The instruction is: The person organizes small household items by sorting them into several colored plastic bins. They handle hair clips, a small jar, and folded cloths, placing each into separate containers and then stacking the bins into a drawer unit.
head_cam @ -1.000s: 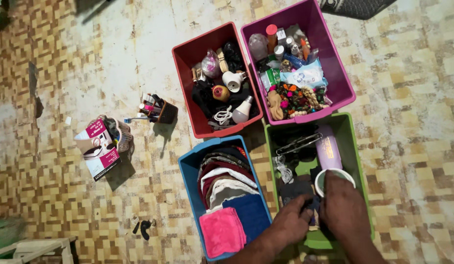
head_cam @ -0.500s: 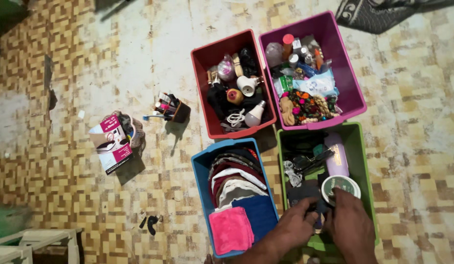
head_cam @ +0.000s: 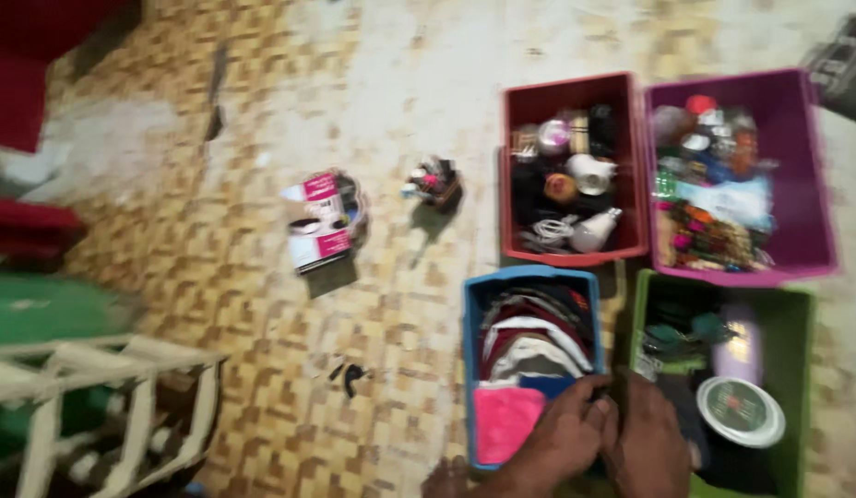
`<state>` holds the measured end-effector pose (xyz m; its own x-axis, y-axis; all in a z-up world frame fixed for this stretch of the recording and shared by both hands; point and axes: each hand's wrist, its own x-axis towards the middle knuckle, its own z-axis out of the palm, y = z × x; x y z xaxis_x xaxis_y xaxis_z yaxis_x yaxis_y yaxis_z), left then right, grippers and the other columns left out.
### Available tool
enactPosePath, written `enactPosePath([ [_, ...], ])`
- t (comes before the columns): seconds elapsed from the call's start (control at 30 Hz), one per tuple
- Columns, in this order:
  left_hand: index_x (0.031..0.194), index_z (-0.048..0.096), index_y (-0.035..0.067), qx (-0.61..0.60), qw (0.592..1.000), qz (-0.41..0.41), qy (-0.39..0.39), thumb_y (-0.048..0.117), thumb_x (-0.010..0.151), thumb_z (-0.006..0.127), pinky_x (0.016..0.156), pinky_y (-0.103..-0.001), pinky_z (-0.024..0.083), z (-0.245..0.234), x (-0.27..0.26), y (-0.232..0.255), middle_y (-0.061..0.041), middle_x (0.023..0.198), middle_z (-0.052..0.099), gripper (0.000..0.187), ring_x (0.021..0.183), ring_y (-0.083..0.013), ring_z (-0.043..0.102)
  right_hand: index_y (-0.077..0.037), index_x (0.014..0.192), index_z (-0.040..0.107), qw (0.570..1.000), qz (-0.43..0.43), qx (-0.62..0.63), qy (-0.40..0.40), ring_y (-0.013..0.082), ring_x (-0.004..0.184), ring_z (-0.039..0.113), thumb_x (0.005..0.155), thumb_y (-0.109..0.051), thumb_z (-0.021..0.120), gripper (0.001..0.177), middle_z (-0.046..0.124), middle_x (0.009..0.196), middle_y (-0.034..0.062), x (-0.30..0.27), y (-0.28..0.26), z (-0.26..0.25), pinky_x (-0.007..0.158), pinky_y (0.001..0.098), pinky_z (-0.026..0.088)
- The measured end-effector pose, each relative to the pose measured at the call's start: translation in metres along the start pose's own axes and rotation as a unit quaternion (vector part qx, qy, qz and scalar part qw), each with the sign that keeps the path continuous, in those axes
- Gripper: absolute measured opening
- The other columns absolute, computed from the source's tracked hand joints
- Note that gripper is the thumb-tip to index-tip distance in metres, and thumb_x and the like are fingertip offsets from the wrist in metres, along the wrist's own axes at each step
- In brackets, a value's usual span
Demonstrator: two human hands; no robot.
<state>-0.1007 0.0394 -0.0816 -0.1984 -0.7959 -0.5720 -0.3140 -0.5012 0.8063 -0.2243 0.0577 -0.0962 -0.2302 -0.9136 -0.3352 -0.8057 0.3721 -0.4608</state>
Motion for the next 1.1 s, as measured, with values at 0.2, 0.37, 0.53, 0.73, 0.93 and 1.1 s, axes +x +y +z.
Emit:
enactPosePath([
  [0.2, 0.14, 0.059, 0.011, -0.022, 0.992, 0.016, 0.124, 0.02, 0.101, 0.057, 0.099, -0.041, 0.052, -0.069, -0.014, -0.014, -0.021, 0.129, 0.068, 0.041, 0.117, -0.0362, 0.067, -0.015, 0.141, 0.055, 0.99, -0.136, 0.035, -0.014, 0.0388, 0.122, 0.058, 0.09, -0.031, 0.06, 0.054, 0.062, 0.132, 0.0175, 0.005, -0.064, 0.037, 0.099, 0.0508, 0.049],
  [0.37, 0.135, 0.064, 0.012, -0.097, 0.969, -0.016, 0.227, 0.019, 0.1, 0.058, 0.092, -0.04, 0.056, -0.115, -0.035, -0.032, -0.017, 0.117, 0.073, 0.036, 0.105, -0.0321, 0.072, -0.014, 0.14, 0.055, 0.974, -0.213, 0.036, -0.062, 0.0385, 0.123, 0.059, 0.089, -0.029, 0.063, 0.054, 0.062, 0.131, 0.0169, -0.003, -0.117, 0.069, 0.101, 0.0498, 0.049],
  [0.53, 0.127, 0.066, 0.007, -0.06, 0.945, -0.016, 0.321, 0.017, 0.101, 0.064, 0.086, -0.041, 0.057, -0.166, -0.063, -0.062, -0.016, 0.116, 0.072, 0.028, 0.1, -0.0311, 0.07, -0.015, 0.138, 0.054, 0.945, -0.283, 0.039, -0.157, 0.0367, 0.12, 0.059, 0.074, -0.027, 0.07, 0.067, 0.061, 0.13, 0.0146, -0.018, -0.17, 0.095, 0.093, 0.0483, 0.051],
  [0.73, 0.122, 0.069, 0.011, -0.125, 0.915, -0.115, 0.366, 0.022, 0.096, 0.068, 0.078, -0.036, 0.057, -0.211, -0.088, -0.117, -0.008, 0.111, 0.074, 0.028, 0.087, -0.0237, 0.072, -0.021, 0.141, 0.054, 0.93, -0.266, 0.001, -0.253, 0.0327, 0.109, 0.067, 0.083, -0.022, 0.069, 0.06, 0.063, 0.128, 0.0113, -0.047, -0.216, 0.145, 0.086, 0.0453, 0.057],
  [0.93, 0.115, 0.072, 0.009, -0.113, 0.901, -0.132, 0.397, 0.022, 0.09, 0.075, 0.079, -0.035, 0.058, -0.252, -0.104, -0.175, -0.008, 0.105, 0.076, 0.028, 0.088, -0.0216, 0.072, -0.02, 0.137, 0.059, 0.92, -0.26, 0.011, -0.293, 0.0288, 0.1, 0.072, 0.084, -0.02, 0.07, 0.054, 0.065, 0.122, 0.0122, -0.061, -0.244, 0.194, 0.081, 0.0413, 0.059],
  [1.1, 0.115, 0.072, 0.007, -0.075, 0.896, -0.102, 0.426, 0.018, 0.089, 0.077, 0.086, -0.036, 0.055, -0.28, -0.112, -0.231, -0.01, 0.109, 0.075, 0.029, 0.097, -0.0236, 0.071, -0.013, 0.134, 0.063, 0.921, -0.244, 0.033, -0.302, 0.0294, 0.101, 0.073, 0.086, -0.017, 0.07, 0.049, 0.067, 0.122, 0.0154, -0.067, -0.251, 0.243, 0.082, 0.0416, 0.059],
])
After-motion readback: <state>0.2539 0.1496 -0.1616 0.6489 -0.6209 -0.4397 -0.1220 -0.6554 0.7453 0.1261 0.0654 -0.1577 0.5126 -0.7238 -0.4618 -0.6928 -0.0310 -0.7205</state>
